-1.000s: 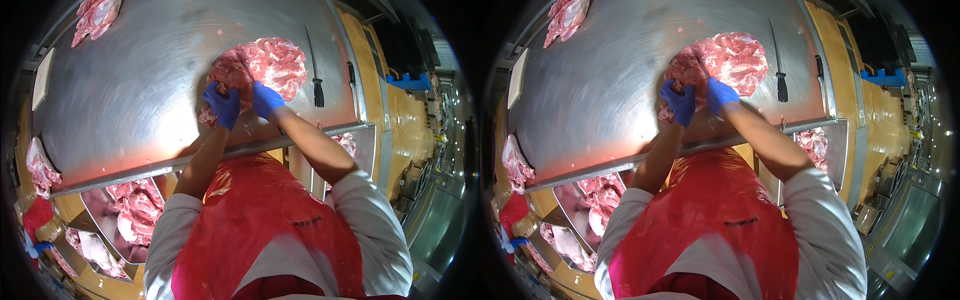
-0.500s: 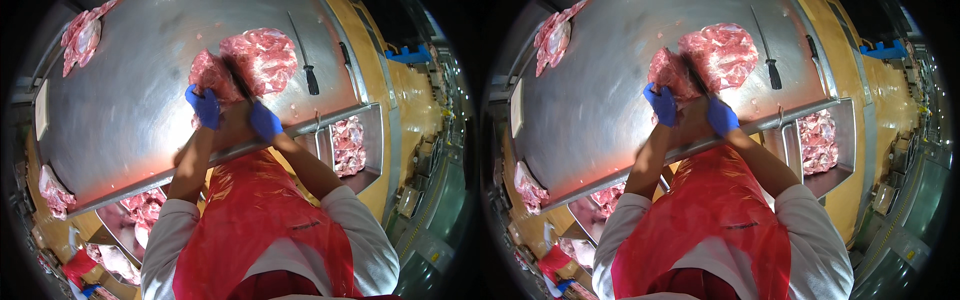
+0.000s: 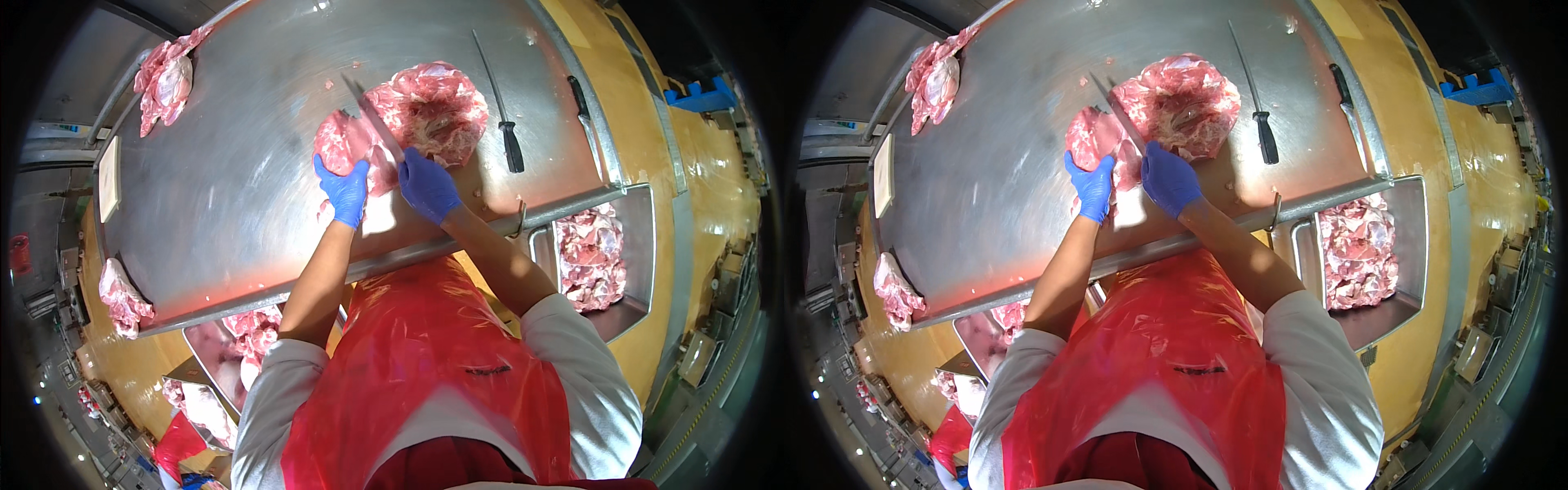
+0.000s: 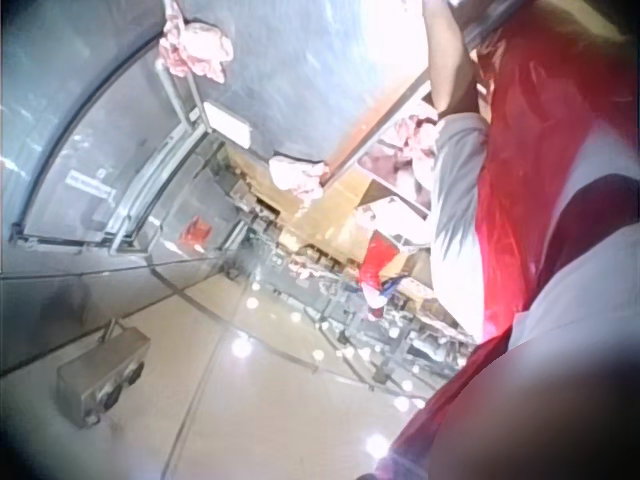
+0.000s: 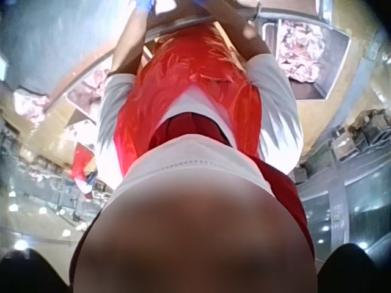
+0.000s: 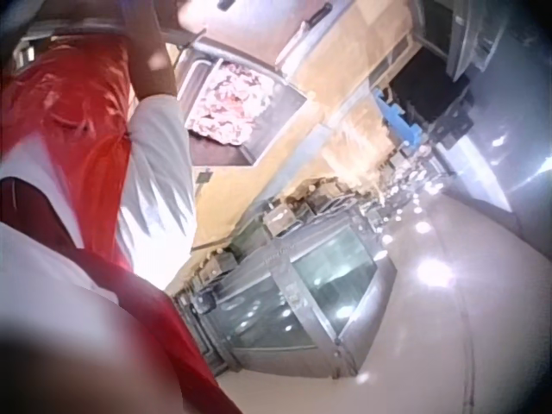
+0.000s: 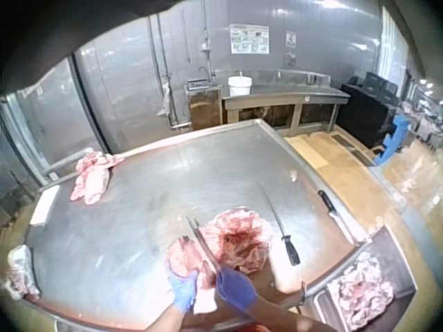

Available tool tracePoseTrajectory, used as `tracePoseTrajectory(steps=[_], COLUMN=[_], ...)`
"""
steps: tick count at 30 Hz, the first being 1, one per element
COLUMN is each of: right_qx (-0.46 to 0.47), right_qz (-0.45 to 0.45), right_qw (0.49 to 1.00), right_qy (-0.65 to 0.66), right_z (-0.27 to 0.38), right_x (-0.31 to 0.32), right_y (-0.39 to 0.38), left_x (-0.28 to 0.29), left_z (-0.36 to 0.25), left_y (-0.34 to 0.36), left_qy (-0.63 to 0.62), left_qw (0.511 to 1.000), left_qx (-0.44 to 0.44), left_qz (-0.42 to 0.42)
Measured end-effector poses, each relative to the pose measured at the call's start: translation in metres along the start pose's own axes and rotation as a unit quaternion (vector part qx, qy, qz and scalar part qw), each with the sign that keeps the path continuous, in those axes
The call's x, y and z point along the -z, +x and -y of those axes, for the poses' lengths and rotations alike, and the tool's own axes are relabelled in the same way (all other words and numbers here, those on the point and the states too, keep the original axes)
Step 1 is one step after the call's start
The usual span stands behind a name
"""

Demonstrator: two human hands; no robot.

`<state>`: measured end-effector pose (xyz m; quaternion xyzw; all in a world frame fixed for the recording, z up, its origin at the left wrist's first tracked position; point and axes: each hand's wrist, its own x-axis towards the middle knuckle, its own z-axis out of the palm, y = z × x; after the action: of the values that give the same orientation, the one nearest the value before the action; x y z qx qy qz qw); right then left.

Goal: The person uses a knife to cut large pieces of raw meat on a stainless steel table. They separate the meat into smaller portions and place them into metal trays below the table. The person wears blue gloves and a red apron throughout the process.

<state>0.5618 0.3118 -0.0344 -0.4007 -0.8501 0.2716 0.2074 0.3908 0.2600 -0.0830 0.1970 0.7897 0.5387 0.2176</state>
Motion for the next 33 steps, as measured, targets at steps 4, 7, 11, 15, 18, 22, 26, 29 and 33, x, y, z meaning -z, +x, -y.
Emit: tracePoseTrajectory(steps=[4, 7, 11, 15, 18, 22, 26, 29, 33], right_qx=[0.048, -0.063, -0.102, -0.117, -0.036, -0.075, -0.033, -0.051, -0.235], right_qz=[-0.030, 0.059, 0.036, 0.030, 0.031, 0.036, -0.022, 0.151, 0.243], right_qw=[0.998, 0.996, 0.994, 0.989, 0.999, 0.969, 0.947, 0.895, 0.897], right_qy=[-0.024, 0.009, 0.021, 0.081, 0.007, 0.232, 0.319, 0.418, 0.286], right_z=[-0.032, -0.038, -0.049, -0.026, -0.040, -0.004, 0.001, -0.008, 0.003], right_x=[-0.007, -0.006, -0.058, -0.071, -0.093, -0.125, -0.154, -0.134, -0.048], right_y=[-0.073, -0.097, -0.050, -0.044, -0.048, 0.035, 0.091, 0.050, -0.060], left_x=[0.006, 0.014, 0.009, 0.043, 0.070, 0.105, 0.160, 0.216, 0.235], left_z=[-0.006, -0.006, -0.014, 0.006, -0.002, -0.009, 0.003, 0.073, 0.096], left_y=[-0.006, -0.004, 0.000, 0.035, 0.026, 0.012, 0.015, 0.039, 0.048], left_qy=[-0.192, -0.228, -0.204, -0.395, -0.409, -0.446, -0.462, -0.325, -0.199], left_qw=[0.975, 0.952, 0.937, 0.835, 0.787, 0.773, 0.742, 0.861, 0.922], left_qx=[0.109, 0.203, 0.276, 0.274, 0.313, 0.277, 0.323, 0.273, 0.192], left_qz=[0.013, 0.012, 0.064, 0.266, 0.340, 0.356, 0.361, 0.280, 0.269])
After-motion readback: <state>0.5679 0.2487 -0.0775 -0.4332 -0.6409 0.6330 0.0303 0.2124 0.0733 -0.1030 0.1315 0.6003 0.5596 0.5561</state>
